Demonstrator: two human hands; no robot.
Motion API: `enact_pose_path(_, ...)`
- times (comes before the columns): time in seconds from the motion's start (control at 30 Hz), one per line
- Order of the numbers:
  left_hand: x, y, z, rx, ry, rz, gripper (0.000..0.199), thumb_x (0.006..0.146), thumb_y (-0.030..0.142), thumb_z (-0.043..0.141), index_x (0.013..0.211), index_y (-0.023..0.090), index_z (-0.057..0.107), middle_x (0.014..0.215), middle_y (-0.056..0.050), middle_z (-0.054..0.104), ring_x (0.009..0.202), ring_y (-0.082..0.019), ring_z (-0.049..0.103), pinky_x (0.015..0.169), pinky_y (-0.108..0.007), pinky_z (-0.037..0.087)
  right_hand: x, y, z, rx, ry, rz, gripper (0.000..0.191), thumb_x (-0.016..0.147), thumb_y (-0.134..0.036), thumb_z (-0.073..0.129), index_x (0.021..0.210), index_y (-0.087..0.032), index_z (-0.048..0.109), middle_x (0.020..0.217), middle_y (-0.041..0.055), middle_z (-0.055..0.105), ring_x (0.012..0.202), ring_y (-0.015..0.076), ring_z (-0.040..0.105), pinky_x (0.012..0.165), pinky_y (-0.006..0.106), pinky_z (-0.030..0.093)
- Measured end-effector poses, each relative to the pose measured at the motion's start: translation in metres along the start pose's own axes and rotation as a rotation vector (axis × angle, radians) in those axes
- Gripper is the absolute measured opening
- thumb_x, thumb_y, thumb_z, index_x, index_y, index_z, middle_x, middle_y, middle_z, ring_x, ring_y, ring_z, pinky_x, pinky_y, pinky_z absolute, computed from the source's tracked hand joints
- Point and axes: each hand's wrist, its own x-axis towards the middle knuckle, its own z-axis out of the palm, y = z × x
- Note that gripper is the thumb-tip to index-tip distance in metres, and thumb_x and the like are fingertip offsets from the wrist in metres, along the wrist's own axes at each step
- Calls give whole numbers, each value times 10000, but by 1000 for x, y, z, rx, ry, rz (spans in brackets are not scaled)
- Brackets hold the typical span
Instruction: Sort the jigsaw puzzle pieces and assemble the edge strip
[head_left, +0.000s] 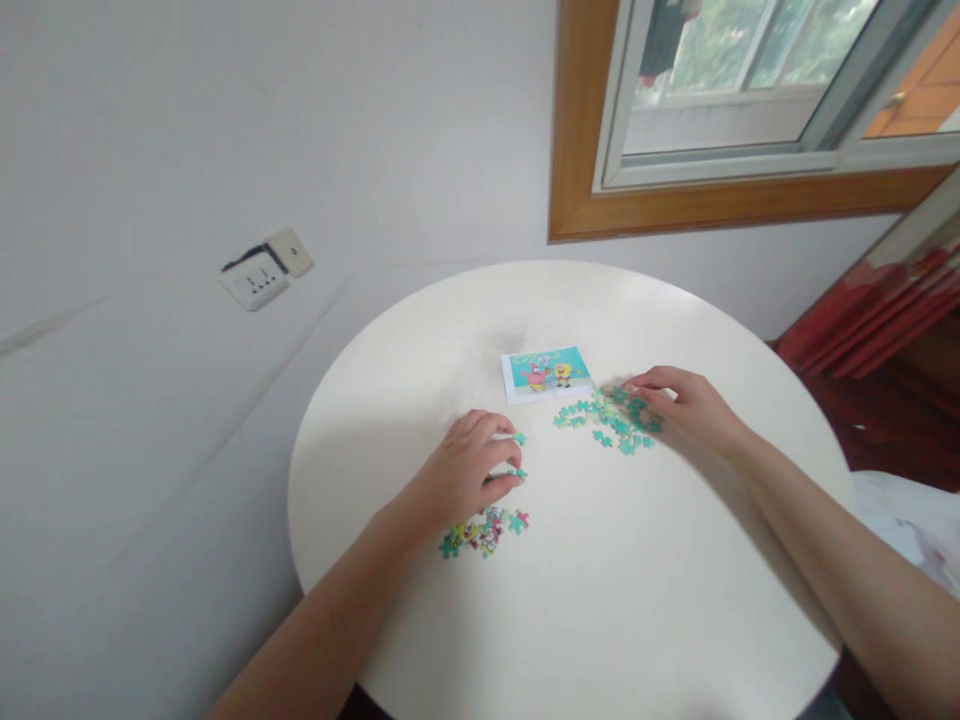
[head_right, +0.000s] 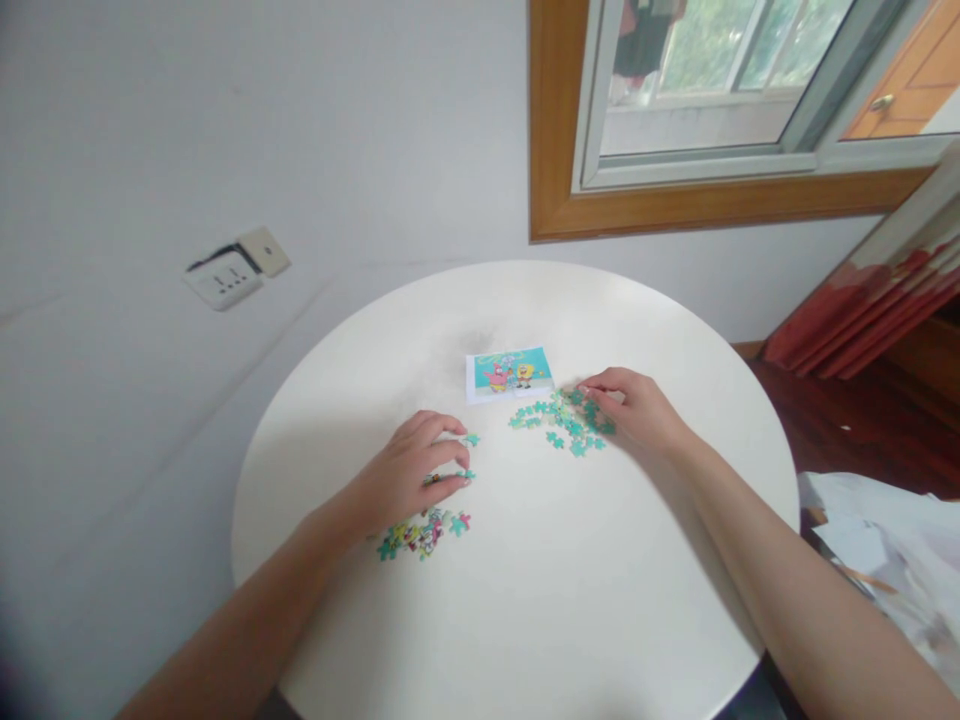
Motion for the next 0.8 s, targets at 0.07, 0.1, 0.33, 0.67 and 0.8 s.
enact_pose_path(0.07, 2, 1, 4, 26, 19, -6, 80, 873, 291, 661, 924, 229, 650, 1175, -70, 552, 1146, -264, 470, 1000, -422, 368, 0, -1, 0, 2, -1, -3, 273, 885, -395, 550, 911, -222, 760, 923, 80, 752, 842, 257, 677, 776, 408, 525)
enact_pose_path(0.1, 3, 2, 5, 35, 27, -9, 82, 878, 295, 657, 923, 227, 646, 1171, -70, 554, 1140, -263, 472, 997, -423, 369, 0, -1, 0, 6, 2, -2, 275, 884, -402, 553, 910, -225, 762, 921, 81, 752, 838, 257, 678, 777, 411, 527)
enact_pose_path(0.33, 4, 3, 2, 38, 74, -26, 84, 910, 286, 609, 947, 219, 642, 1147, -72, 568, 1115, -249, 491, 993, -419, 378, 0, -1, 0, 30, 18, 8, 270, 872, -405, 566, 908, -223, 761, 943, 84, 752, 860, 254, 675, 796, 410, 525)
enact_pose_path(0.67, -4, -17, -21, 82, 220, -93, 158, 930, 208, 512, 1020, 226, 641, 1068, -63, 602, 1061, -234, 530, 983, -422, 408, 0, -1, -1, 15, 14, 0, 241, 883, -373, 561, 910, -237, 758, 959, 68, 756, 877, 255, 680, 789, 402, 526)
enact_pose_path(0.8, -5, -21, -22, 90, 230, -91, 167, 923, 192, 512, 1019, 223, 644, 1059, -59, 608, 1051, -233, 534, 976, -418, 405, 0, -1, -1, 26, 22, -4, 256, 883, -411, 567, 896, -246, 762, 941, 70, 754, 868, 265, 684, 787, 411, 529)
